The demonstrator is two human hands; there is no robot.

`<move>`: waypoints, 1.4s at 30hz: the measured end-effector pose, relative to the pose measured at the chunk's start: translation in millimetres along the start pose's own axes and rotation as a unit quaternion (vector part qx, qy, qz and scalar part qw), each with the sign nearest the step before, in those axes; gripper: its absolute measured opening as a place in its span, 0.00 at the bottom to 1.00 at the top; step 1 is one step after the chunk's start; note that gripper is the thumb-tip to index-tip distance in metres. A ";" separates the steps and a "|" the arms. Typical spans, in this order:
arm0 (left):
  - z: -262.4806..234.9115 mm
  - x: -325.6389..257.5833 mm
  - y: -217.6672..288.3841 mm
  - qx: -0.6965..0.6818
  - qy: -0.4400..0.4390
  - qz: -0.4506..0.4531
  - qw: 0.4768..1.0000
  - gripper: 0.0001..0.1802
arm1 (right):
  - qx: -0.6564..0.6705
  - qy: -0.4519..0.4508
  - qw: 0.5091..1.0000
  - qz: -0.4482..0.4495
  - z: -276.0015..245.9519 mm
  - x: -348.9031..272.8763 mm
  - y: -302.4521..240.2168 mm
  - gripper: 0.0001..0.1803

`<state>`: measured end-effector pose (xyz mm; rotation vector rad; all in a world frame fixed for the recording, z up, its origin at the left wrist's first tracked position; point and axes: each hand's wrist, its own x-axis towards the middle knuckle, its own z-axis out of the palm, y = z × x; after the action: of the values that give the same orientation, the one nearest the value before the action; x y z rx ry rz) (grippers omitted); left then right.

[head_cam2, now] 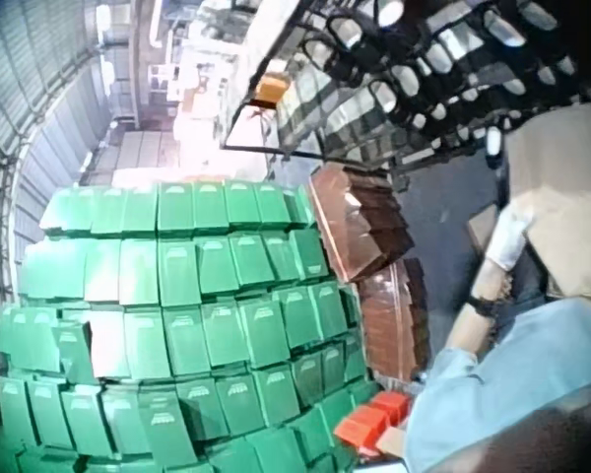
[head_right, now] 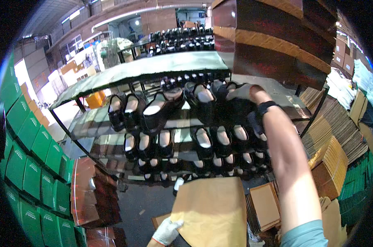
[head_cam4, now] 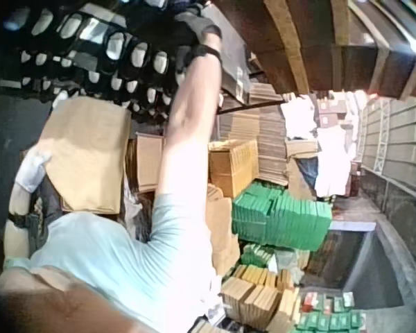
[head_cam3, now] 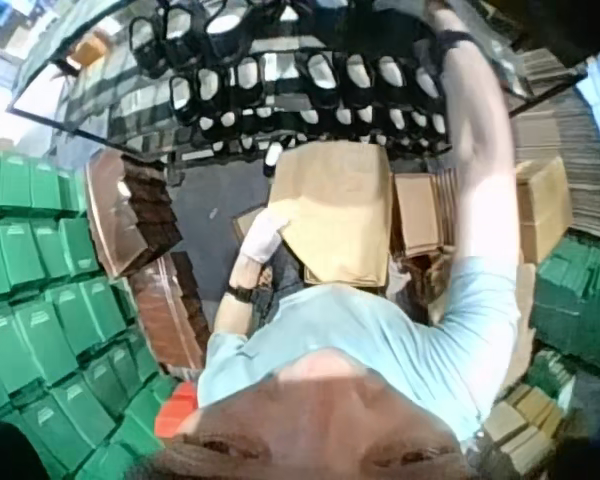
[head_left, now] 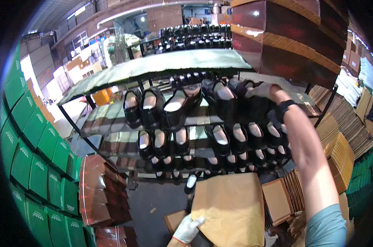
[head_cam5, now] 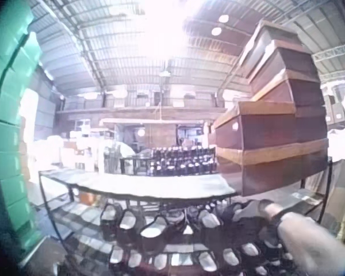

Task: Picking up black shoes from a rack, wrapping them in paper, placing them into shoe boxes, and stacking the boxes.

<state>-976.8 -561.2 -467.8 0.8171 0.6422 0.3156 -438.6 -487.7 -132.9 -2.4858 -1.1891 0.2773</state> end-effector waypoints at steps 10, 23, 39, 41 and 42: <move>-3.9 14.1 41.7 0.154 0.109 0.142 0.972 0.19 | 0.399 0.025 0.914 0.062 66.3 -307.2 107.6 0.23; 196.8 11.2 -107.5 0.502 -0.215 -0.079 0.834 0.59 | -0.061 -0.006 0.969 -0.238 67.7 -362.1 75.5 0.43; 194.8 127.3 -34.4 0.707 -0.160 0.286 0.627 0.46 | -0.087 0.027 0.946 0.311 502.6 -424.2 462.7 0.31; 200.2 119.1 -25.9 0.692 -0.153 0.300 0.639 0.45 | -0.037 0.044 0.953 0.296 503.6 -454.7 483.8 0.23; 202.8 107.5 -20.5 0.685 -0.138 0.313 0.644 0.44 | -0.036 0.072 0.955 0.287 505.0 -460.0 485.4 0.20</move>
<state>-764.0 -637.8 -423.4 2.5537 0.1615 0.2727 -548.7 -1003.4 -784.3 -2.8118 -0.4034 0.1974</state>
